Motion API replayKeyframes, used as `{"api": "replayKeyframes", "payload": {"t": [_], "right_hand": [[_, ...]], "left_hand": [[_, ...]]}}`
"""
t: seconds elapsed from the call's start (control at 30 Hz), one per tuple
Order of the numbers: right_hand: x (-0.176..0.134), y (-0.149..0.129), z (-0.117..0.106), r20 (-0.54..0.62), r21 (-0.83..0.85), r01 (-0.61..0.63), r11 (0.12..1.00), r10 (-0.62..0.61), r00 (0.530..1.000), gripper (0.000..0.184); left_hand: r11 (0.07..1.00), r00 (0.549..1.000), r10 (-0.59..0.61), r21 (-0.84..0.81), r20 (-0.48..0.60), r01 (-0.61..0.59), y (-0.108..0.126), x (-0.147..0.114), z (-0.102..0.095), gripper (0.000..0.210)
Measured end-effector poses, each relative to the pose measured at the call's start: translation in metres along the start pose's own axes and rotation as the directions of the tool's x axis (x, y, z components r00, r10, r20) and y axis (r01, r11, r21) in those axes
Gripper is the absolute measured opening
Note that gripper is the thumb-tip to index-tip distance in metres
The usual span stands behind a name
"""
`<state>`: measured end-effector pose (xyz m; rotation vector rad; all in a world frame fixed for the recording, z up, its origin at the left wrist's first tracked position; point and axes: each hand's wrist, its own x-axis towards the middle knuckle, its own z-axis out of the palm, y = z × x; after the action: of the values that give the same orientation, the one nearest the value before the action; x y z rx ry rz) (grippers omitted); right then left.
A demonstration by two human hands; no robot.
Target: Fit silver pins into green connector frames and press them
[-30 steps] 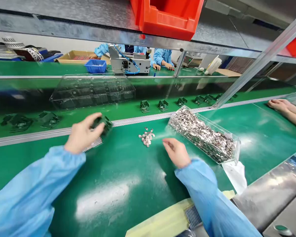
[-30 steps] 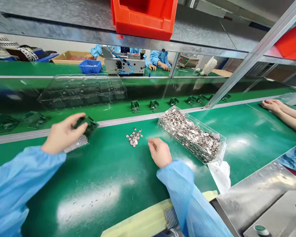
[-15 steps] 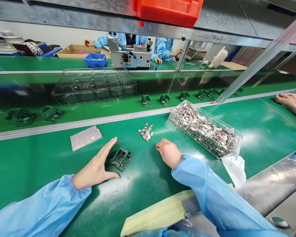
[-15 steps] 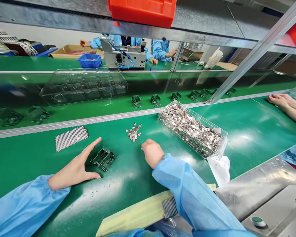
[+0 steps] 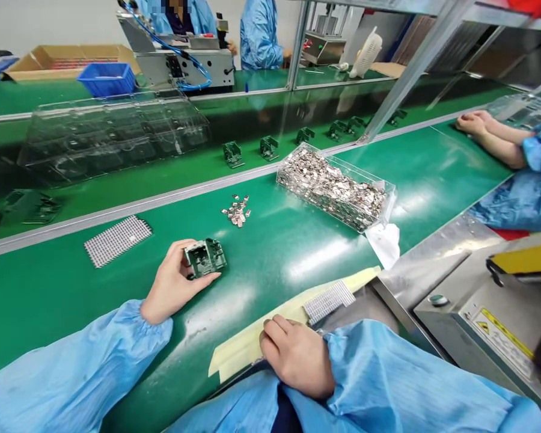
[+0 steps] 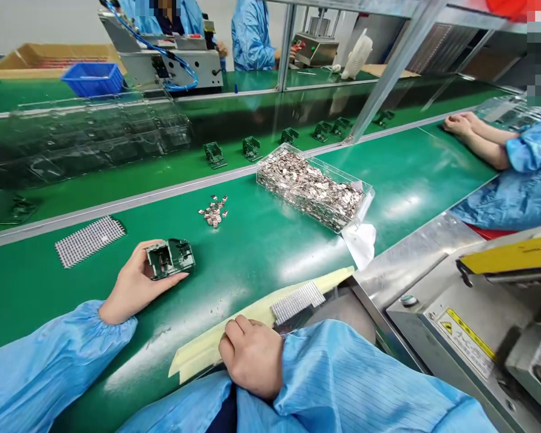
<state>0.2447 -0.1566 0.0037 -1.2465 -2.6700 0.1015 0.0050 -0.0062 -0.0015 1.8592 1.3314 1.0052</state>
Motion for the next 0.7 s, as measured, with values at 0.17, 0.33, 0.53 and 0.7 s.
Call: {"api": "replayKeyframes", "payload": {"t": [0.17, 0.33, 0.53, 0.7], "right_hand": [[-0.017, 0.003, 0.008, -0.133, 0.051, 0.034, 0.998, -0.027, 0.991, 0.019], [-0.020, 0.004, 0.015, -0.266, 0.052, 0.101, 0.994, -0.083, 0.960, 0.029], [-0.034, 0.003, 0.007, -0.427, 0.194, 0.009, 0.981, 0.076, 0.901, 0.031], [-0.048, 0.013, -0.013, -0.317, 0.820, -0.237, 0.522, 0.757, 0.571, 0.008]], "left_hand": [[0.788, 0.951, -0.277, -0.534, 0.135, 0.305, 0.044, -0.004, 0.048, 0.063], [0.552, 0.867, -0.316, -0.669, 0.385, 0.498, 0.088, -0.009, 0.079, 0.068], [0.462, 0.818, -0.322, -0.675, 0.476, 0.575, 0.099, -0.022, 0.099, 0.060], [0.500, 0.892, -0.127, -0.748, 0.435, 0.436, 0.084, -0.034, 0.111, 0.059]]}}
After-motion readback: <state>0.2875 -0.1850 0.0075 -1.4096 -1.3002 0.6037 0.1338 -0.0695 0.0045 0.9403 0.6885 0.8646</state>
